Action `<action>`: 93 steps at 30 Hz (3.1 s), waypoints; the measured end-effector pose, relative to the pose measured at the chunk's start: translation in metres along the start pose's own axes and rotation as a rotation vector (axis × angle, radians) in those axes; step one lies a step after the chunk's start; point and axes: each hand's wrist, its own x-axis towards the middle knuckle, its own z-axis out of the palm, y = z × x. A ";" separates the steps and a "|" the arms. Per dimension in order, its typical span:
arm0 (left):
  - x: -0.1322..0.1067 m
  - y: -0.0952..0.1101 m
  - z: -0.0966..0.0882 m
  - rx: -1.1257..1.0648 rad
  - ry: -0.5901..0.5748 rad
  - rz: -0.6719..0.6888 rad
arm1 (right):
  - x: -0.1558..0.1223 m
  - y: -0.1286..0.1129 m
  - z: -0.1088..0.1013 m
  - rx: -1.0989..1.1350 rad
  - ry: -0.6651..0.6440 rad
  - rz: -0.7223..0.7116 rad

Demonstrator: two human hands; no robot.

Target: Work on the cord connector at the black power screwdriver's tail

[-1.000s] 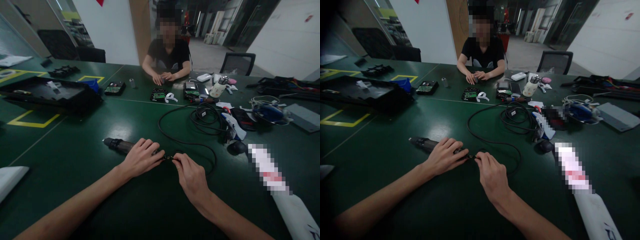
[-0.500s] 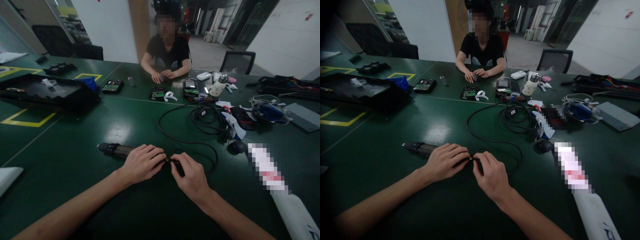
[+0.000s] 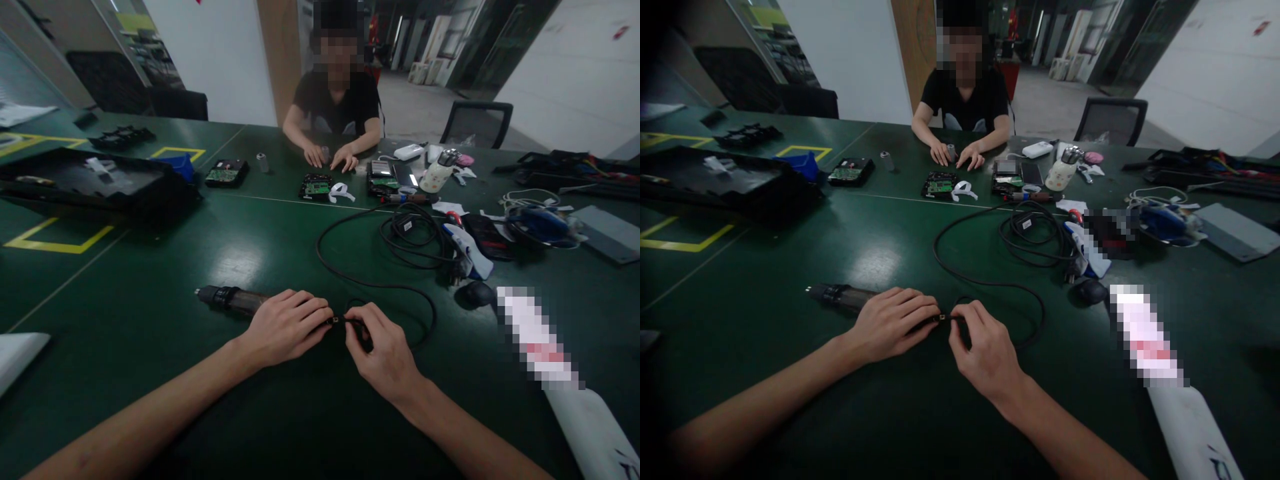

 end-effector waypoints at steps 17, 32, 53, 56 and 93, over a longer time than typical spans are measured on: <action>-0.001 0.004 0.003 -0.058 0.055 -0.060 | 0.001 0.002 0.001 0.022 -0.068 0.002; -0.001 0.004 0.004 -0.068 0.055 -0.068 | 0.001 0.000 0.000 0.004 -0.088 0.020; -0.001 0.002 -0.001 -0.045 0.045 0.019 | 0.001 0.000 0.001 0.001 -0.092 0.030; -0.002 0.001 0.002 -0.037 0.080 0.017 | 0.002 0.000 0.000 -0.005 -0.094 0.029; 0.000 0.004 0.001 -0.031 0.061 -0.054 | 0.002 0.000 0.000 0.018 -0.079 0.023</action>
